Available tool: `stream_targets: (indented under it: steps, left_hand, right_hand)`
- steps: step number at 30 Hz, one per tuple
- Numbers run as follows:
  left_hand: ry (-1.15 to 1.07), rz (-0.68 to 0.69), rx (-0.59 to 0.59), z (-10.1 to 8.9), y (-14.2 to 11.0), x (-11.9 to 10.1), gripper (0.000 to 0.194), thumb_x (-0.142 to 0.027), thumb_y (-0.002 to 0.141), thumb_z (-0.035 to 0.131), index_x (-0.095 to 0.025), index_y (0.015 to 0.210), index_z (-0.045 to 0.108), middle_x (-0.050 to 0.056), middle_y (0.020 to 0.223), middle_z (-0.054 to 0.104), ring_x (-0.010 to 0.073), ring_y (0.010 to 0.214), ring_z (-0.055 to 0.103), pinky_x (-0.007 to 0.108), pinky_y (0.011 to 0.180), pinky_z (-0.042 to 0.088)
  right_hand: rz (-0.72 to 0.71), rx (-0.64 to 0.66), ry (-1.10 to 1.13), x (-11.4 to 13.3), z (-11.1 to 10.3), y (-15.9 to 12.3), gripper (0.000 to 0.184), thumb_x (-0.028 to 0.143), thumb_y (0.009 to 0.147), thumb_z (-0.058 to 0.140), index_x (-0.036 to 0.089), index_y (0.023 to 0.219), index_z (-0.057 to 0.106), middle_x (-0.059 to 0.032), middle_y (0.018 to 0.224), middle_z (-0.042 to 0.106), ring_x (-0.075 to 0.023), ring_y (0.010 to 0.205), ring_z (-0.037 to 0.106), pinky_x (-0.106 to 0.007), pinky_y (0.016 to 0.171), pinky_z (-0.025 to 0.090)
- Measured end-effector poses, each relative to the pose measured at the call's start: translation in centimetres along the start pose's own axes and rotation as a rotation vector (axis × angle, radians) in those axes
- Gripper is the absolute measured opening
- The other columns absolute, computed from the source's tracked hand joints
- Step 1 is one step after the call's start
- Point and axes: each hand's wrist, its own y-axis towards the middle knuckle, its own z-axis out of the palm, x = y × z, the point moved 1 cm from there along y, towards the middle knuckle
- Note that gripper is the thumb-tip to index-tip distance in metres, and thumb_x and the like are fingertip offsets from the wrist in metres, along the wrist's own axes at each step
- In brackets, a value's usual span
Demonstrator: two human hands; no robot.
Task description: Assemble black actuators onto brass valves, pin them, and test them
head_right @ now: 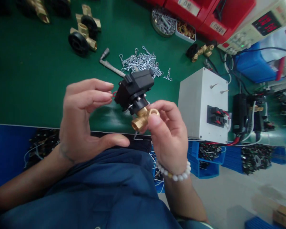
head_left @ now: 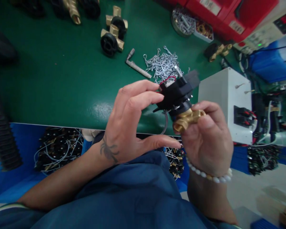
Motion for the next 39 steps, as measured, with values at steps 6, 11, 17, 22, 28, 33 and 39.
stream_targets:
  steps: [6,11,17,22,28,33,39]
  left_hand:
    - [0.027,-0.141,-0.219,-1.1,-1.1,2.1,0.029,-0.049,0.104,0.049,-0.027,0.121,0.053,0.005,0.124,0.058,0.0177,0.116,0.063,0.037,0.088,0.062]
    - [-0.037,-0.14,-0.272,-0.8,-1.1,2.8,0.021,-0.042,0.104,0.051,-0.025,0.116,0.056,0.004,0.119,0.059,0.0138,0.103,0.065,0.033,0.084,0.061]
    - [-0.036,-0.084,-0.299,-0.5,-1.0,3.1,0.017,-0.036,0.104,0.053,-0.025,0.116,0.057,0.005,0.116,0.06,0.0138,0.101,0.064,0.032,0.082,0.06]
    - [-0.029,-0.086,-0.308,-0.4,-1.0,3.1,0.015,-0.035,0.104,0.052,-0.025,0.115,0.057,0.003,0.114,0.059,0.0135,0.105,0.063,0.03,0.083,0.061]
    - [-0.017,-0.083,-0.289,-0.5,-1.0,2.9,0.012,-0.029,0.103,0.052,-0.023,0.113,0.058,0.004,0.113,0.061,0.0147,0.105,0.064,0.032,0.082,0.061]
    - [0.007,-0.049,-0.306,-0.3,-1.1,3.3,0.014,-0.021,0.097,0.057,-0.021,0.111,0.06,0.007,0.109,0.063,0.0184,0.103,0.064,0.036,0.079,0.061]
    - [0.077,-0.048,-0.341,0.0,-1.1,3.7,0.013,-0.024,0.095,0.056,-0.019,0.107,0.06,0.006,0.104,0.065,0.0178,0.096,0.066,0.036,0.075,0.06]
  right_hand:
    - [-0.414,0.188,-0.795,-0.7,0.6,-0.3,0.018,0.018,0.087,0.072,0.021,0.104,0.066,-0.0074,0.105,0.064,-0.0182,0.093,0.066,-0.033,0.079,0.058]
    - [-0.497,0.087,-0.832,-1.1,0.4,-0.6,0.021,0.019,0.086,0.073,0.022,0.106,0.066,-0.009,0.106,0.067,-0.023,0.099,0.067,-0.04,0.085,0.058]
    - [-0.509,0.088,-0.854,-1.6,0.4,-1.2,0.023,0.017,0.085,0.074,0.023,0.106,0.065,-0.0076,0.108,0.067,-0.0214,0.099,0.068,-0.039,0.085,0.058]
    - [-0.506,0.103,-0.889,-1.8,0.7,-1.7,0.021,0.014,0.086,0.073,0.022,0.103,0.065,-0.0074,0.109,0.066,-0.0199,0.098,0.067,-0.037,0.082,0.058]
    - [-0.194,-0.13,-0.275,-1.1,-0.5,-1.6,0.018,0.021,0.085,0.075,0.03,0.101,0.071,-0.0014,0.107,0.065,-0.0156,0.091,0.066,-0.032,0.079,0.058]
    - [0.164,-0.069,0.223,-1.3,-1.5,-1.5,0.014,0.045,0.093,0.064,0.031,0.097,0.066,0.0018,0.091,0.064,-0.0103,0.069,0.061,-0.024,0.059,0.054]
    - [0.316,0.01,0.54,-0.1,0.1,-2.0,0.023,0.049,0.093,0.063,0.027,0.098,0.059,0.0006,0.088,0.063,-0.0081,0.065,0.058,-0.018,0.053,0.051]
